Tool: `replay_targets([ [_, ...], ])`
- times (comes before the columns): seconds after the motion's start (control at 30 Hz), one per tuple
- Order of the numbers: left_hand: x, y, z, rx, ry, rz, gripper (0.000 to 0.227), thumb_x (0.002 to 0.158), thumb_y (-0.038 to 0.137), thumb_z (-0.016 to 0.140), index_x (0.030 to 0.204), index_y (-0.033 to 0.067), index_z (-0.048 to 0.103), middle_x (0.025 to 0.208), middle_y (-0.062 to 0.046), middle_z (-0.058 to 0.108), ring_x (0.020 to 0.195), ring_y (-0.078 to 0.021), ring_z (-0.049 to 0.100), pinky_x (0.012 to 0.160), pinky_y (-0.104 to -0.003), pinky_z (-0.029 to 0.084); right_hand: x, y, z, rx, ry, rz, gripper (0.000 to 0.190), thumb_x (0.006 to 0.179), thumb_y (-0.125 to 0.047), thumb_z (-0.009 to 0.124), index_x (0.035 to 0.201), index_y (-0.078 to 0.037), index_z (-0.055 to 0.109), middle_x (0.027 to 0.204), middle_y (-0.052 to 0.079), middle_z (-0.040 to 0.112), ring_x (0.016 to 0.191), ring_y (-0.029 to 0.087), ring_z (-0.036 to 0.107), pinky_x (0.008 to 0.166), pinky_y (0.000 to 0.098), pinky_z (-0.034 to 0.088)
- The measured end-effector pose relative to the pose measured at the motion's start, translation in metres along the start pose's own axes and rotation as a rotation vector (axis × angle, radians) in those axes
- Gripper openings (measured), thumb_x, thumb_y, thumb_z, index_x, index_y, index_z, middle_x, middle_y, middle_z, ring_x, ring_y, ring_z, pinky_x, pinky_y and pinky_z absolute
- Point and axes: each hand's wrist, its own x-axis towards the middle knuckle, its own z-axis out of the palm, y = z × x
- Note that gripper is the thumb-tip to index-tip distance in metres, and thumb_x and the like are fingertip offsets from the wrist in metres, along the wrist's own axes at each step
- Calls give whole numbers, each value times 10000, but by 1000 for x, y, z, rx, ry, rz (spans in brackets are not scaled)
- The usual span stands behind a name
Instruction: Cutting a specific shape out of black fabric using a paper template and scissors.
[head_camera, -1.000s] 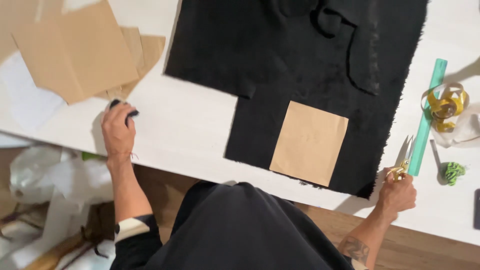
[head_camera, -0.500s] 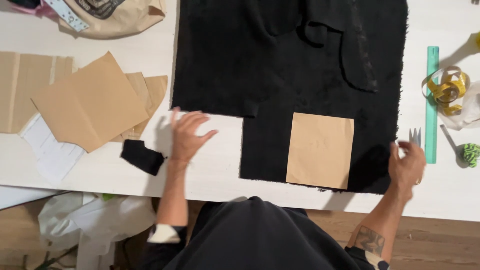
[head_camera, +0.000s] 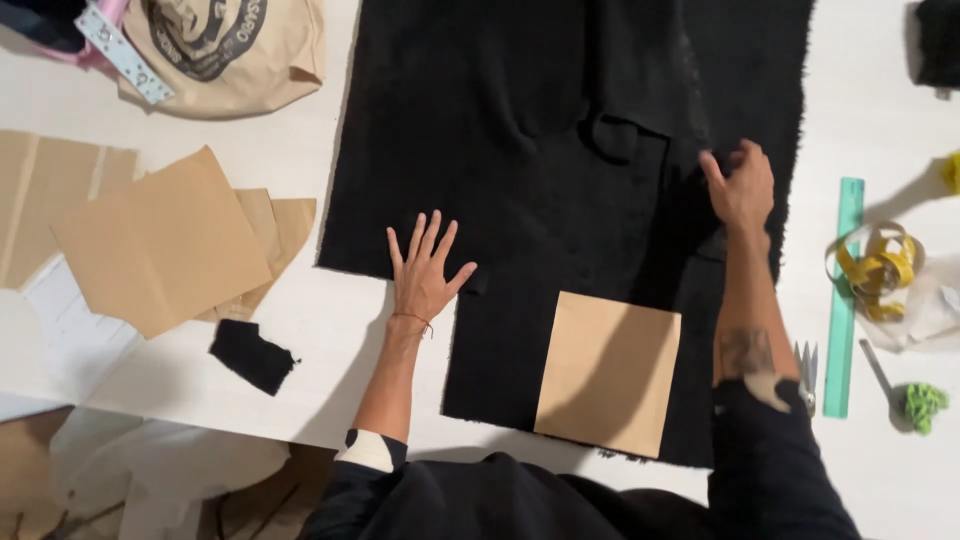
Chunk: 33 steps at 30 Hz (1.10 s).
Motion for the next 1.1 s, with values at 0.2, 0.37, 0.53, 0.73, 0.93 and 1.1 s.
replay_targets([
  [0.2, 0, 1, -5, 27, -25, 0, 764, 957, 599, 607, 1553, 141, 471, 1654, -121, 350, 1552, -331, 245, 1229, -693, -2, 87, 29, 61, -17, -233, 161, 576, 943, -545, 857, 1108, -18, 694, 1008, 166, 656, 928, 332, 654, 787, 463, 524],
  [0.37, -2, 2, -5, 41, -44, 9, 764, 959, 611, 595, 1554, 150, 461, 1662, -114, 344, 1565, -320, 235, 1230, -697, 1, 81, 52, -29, 914, 35, 162, 310, 1119, -248, 772, 1015, -1, 616, 940, 33, 599, 883, 149, 553, 808, 322, 492],
  [0.53, -5, -4, -5, 49, -54, 61, 774, 964, 614, 588, 1555, 133, 450, 1663, -128, 321, 1560, -333, 209, 1222, -695, 1, 36, 148, -66, 1016, 181, 297, 205, 1078, -208, 769, 1093, -39, 653, 1034, 46, 685, 935, 143, 661, 844, 299, 577],
  [0.73, -11, -10, -9, 35, -85, 55, 765, 961, 614, 579, 1558, 151, 456, 1679, -120, 311, 1570, -322, 201, 1239, -675, 9, -8, 125, -80, 405, -49, 572, 365, 1031, -214, 809, 1232, 4, 596, 1073, 87, 664, 919, 148, 642, 730, 292, 547],
  [0.93, -16, -14, -6, 41, -110, 64, 769, 950, 644, 578, 1548, 170, 482, 1674, -116, 318, 1568, -313, 190, 1248, -656, -15, -8, 99, -100, 177, -246, 497, 523, 957, -148, 787, 1391, -36, 518, 1035, 160, 655, 860, 192, 638, 666, 311, 542],
  [1.1, -21, -14, -9, 2, -98, 66, 795, 928, 678, 580, 1531, 167, 508, 1673, -119, 335, 1573, -307, 198, 1255, -659, -20, 0, 90, -126, 529, -212, 566, 369, 1131, -159, 557, 1479, -76, 464, 1091, 115, 670, 912, 149, 657, 694, 269, 548],
])
